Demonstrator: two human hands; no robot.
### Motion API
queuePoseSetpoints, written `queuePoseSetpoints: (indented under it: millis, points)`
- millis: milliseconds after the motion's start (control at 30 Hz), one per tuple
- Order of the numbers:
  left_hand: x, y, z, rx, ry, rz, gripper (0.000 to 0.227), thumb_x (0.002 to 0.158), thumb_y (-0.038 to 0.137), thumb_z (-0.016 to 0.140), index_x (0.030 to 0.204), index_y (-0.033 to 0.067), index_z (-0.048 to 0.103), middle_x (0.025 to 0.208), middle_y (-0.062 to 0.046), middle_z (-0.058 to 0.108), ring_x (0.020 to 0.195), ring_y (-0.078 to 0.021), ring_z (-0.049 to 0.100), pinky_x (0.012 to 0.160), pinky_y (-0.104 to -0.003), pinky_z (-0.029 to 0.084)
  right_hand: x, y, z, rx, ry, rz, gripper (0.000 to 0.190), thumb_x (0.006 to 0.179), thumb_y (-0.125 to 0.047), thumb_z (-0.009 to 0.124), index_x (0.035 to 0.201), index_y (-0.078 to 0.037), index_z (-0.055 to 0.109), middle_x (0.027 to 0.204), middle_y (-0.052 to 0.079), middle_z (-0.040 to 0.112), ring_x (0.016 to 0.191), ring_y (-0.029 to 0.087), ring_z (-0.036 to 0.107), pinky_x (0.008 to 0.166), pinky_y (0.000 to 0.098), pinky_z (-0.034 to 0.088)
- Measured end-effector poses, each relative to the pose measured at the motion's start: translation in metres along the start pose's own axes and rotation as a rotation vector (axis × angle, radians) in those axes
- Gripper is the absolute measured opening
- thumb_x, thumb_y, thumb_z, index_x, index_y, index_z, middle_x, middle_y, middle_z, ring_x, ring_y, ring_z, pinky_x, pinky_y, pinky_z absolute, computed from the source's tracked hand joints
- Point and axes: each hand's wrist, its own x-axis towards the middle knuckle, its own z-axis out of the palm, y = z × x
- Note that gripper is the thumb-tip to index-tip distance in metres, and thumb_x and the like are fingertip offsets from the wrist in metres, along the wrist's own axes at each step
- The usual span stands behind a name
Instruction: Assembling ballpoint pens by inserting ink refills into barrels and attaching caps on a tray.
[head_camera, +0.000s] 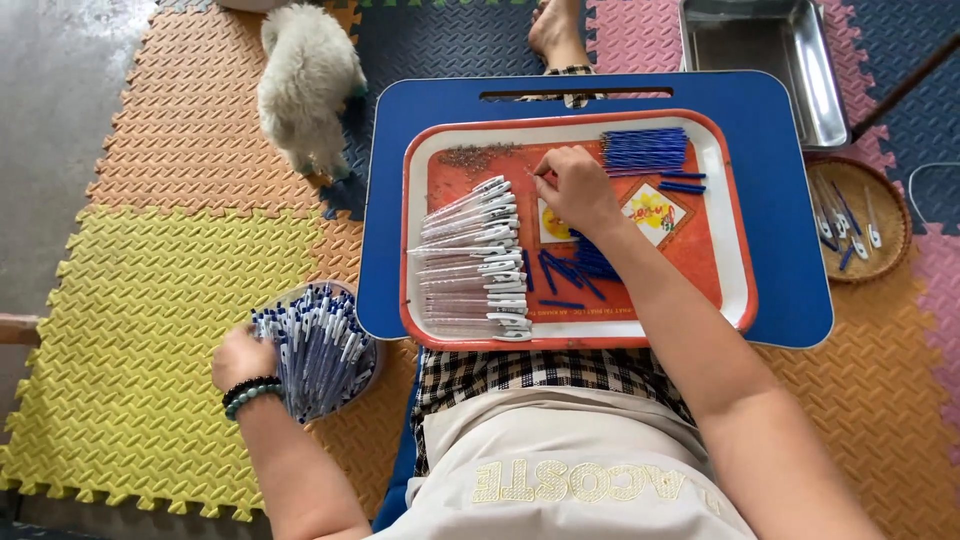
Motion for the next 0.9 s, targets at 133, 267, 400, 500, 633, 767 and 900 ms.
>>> queuePoseSetpoints:
  millis: [133, 267, 400, 500, 633, 767, 900]
  points:
    - [-0.101, 0.129, -0.093, -0.643, 0.408, 0.609, 0.028, 0.111, 0.001, 0.072, 0.137, -0.0055, 0.080, 0.116, -0.037, 0.079, 0.104, -0.0562, 0.076, 0.092, -0.060, 0.064, -0.024, -0.027, -0.050, 0.286, -0.027, 0.164, 0.011, 0.094, -0.026, 0.088, 0.102, -0.026, 0.081, 0.085, -0.003, 0.079, 0.089, 0.019, 0.077, 0.081, 0.0360, 0.060]
    - [-0.143, 0.231, -0.073, -0.665, 0.409, 1.089, 0.020, 0.107, 0.016, 0.078, 0.122, 0.0246, 0.089, 0.112, -0.009, 0.084, 0.102, -0.0400, 0.079, 0.090, -0.049, 0.062, -0.040, -0.048, -0.087, 0.398, 0.049, 0.172, 0.027, 0.097, -0.006, 0.083, 0.121, -0.018, 0.085, 0.094, 0.007, 0.082, 0.089, 0.025, 0.080, 0.084, 0.0377, 0.063]
    - [-0.147, 0.263, -0.035, -0.326, 0.462, 1.301, 0.021, 0.111, 0.035, 0.069, 0.124, 0.0448, 0.083, 0.121, 0.013, 0.079, 0.117, -0.0171, 0.073, 0.112, -0.039, 0.047, -0.066, -0.037, -0.089, 0.408, 0.132, 0.214, 0.024, 0.103, -0.012, 0.079, 0.125, -0.020, 0.086, 0.097, 0.005, 0.077, 0.089, 0.026, 0.078, 0.077, 0.0370, 0.064]
    - [-0.150, 0.260, -0.025, -0.296, 0.437, 1.268, 0.019, 0.114, 0.037, 0.067, 0.122, 0.0424, 0.083, 0.121, 0.010, 0.078, 0.118, -0.0205, 0.071, 0.112, -0.043, 0.046, -0.079, -0.042, -0.088, 0.484, 0.209, 0.330, 0.025, 0.101, -0.012, 0.082, 0.123, -0.022, 0.087, 0.095, 0.004, 0.076, 0.089, 0.023, 0.078, 0.078, 0.0343, 0.063]
    - [-0.163, 0.266, -0.032, -0.455, 0.460, 1.223, 0.018, 0.112, 0.025, 0.074, 0.126, 0.0344, 0.080, 0.121, 0.007, 0.077, 0.110, -0.0215, 0.076, 0.091, -0.039, 0.060, -0.083, -0.066, -0.089, 0.600, 0.295, 0.396, 0.021, 0.101, -0.010, 0.082, 0.119, -0.017, 0.088, 0.090, 0.006, 0.077, 0.081, 0.019, 0.075, 0.072, 0.0322, 0.062]
    - [-0.218, 0.304, -0.059, -0.814, 0.325, 1.266, 0.023, 0.112, 0.010, 0.073, 0.132, 0.0197, 0.079, 0.123, -0.005, 0.077, 0.109, -0.0308, 0.079, 0.088, -0.040, 0.064, -0.079, -0.067, -0.092, 0.648, 0.293, 0.376, 0.017, 0.103, -0.010, 0.085, 0.120, -0.013, 0.087, 0.091, 0.009, 0.080, 0.082, 0.020, 0.078, 0.071, 0.0320, 0.062]
    - [-0.256, 0.341, -0.044, -1.028, 0.148, 1.290, 0.030, 0.109, 0.001, 0.072, 0.137, 0.0066, 0.077, 0.115, -0.017, 0.079, 0.099, -0.0371, 0.082, 0.070, -0.041, 0.069, -0.065, -0.082, -0.121, 0.755, 0.360, 0.387, 0.019, 0.105, -0.013, 0.087, 0.123, -0.010, 0.085, 0.096, 0.011, 0.083, 0.087, 0.015, 0.077, 0.077, 0.0318, 0.064]
